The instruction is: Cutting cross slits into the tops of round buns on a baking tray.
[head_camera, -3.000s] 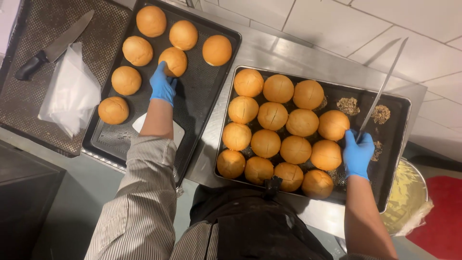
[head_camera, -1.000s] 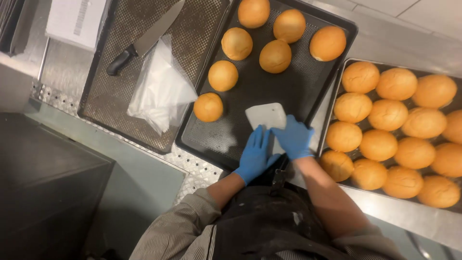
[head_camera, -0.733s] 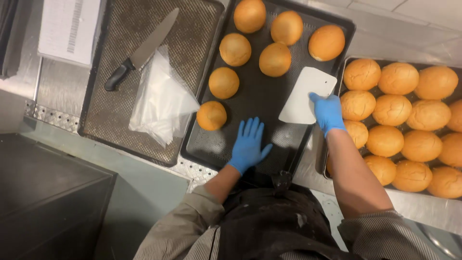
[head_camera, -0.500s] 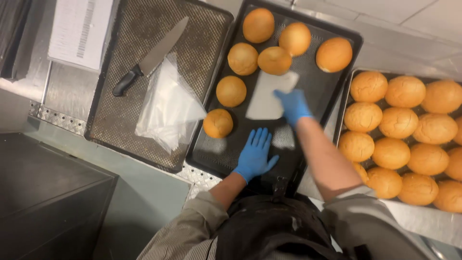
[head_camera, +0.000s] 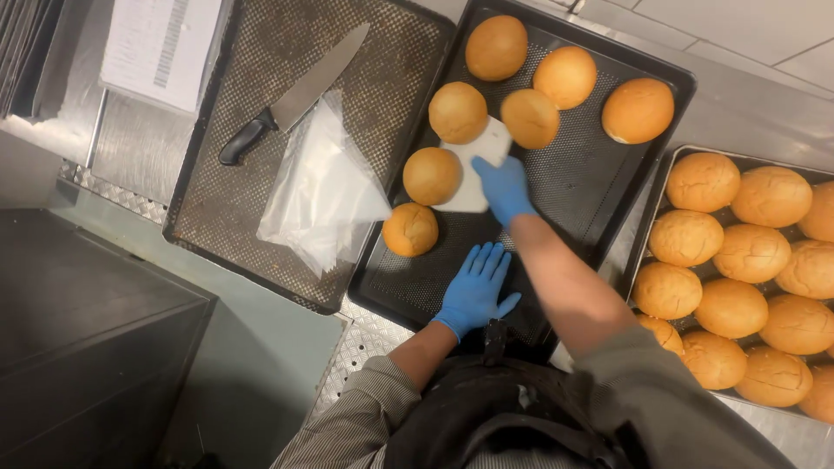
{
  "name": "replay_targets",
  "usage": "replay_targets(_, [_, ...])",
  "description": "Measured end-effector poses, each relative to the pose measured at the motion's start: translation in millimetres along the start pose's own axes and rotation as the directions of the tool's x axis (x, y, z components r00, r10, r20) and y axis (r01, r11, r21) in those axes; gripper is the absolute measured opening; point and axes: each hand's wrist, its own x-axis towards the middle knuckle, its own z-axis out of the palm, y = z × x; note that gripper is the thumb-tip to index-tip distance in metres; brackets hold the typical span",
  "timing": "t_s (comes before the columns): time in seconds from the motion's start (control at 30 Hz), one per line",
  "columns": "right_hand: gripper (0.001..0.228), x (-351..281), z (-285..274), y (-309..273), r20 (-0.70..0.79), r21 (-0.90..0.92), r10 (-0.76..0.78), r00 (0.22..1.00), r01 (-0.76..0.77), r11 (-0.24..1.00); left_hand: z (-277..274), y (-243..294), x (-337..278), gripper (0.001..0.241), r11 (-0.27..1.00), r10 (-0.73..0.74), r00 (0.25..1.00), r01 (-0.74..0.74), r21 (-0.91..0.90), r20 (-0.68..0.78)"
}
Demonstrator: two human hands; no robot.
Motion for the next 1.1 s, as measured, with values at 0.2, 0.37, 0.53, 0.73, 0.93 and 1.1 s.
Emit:
replay_targets(0.2, [0.037, -69, -45, 57, -0.009, -0.241, 0.132, 0.991, -0.13, 0.962, 27, -8, -10, 0.065, 0.995, 0.032, 0.99, -0.018, -0.097, 0.14])
replay_targets(0.37, [0.042, -76, 24, 54, 0.075, -0.233, 0.194, 0.978, -0.172, 0.957, 37, -11, -15, 0.053, 0.985, 0.148, 0.977, -0.132, -0.111, 0.153])
replay_targets(0.53, [0.045, -86, 58, 24, 0.089, -0.224, 0.296, 0.951, -0.271, 0.936, 41, -13, -16, 0.058, 0.955, 0.293, 0.953, -0.296, -0.022, -0.081])
replay_targets(0.73, [0.056, -120, -42, 42, 0.109, -0.299, 0.283, 0.953, -0.24, 0.924, -59, 22, -42, 0.037, 0.931, 0.07, 0.959, 0.037, -0.364, 0.276])
replay_targets(0.93, [0.08, -194, -66, -26, 0.102, -0.836, 0.597, 0.796, -0.256, 0.485, -138, -31, -36, 0.087, 0.97, -0.238, 0.945, 0.242, -0.012, -0.224])
replay_targets(1.1, [0.05, -247, -103, -11, 0.17, -0.82, 0.064, 0.983, 0.105, 0.562, -112, -80, -39, 0.087, 0.927, -0.363, 0.932, 0.361, 0.1, 0.003])
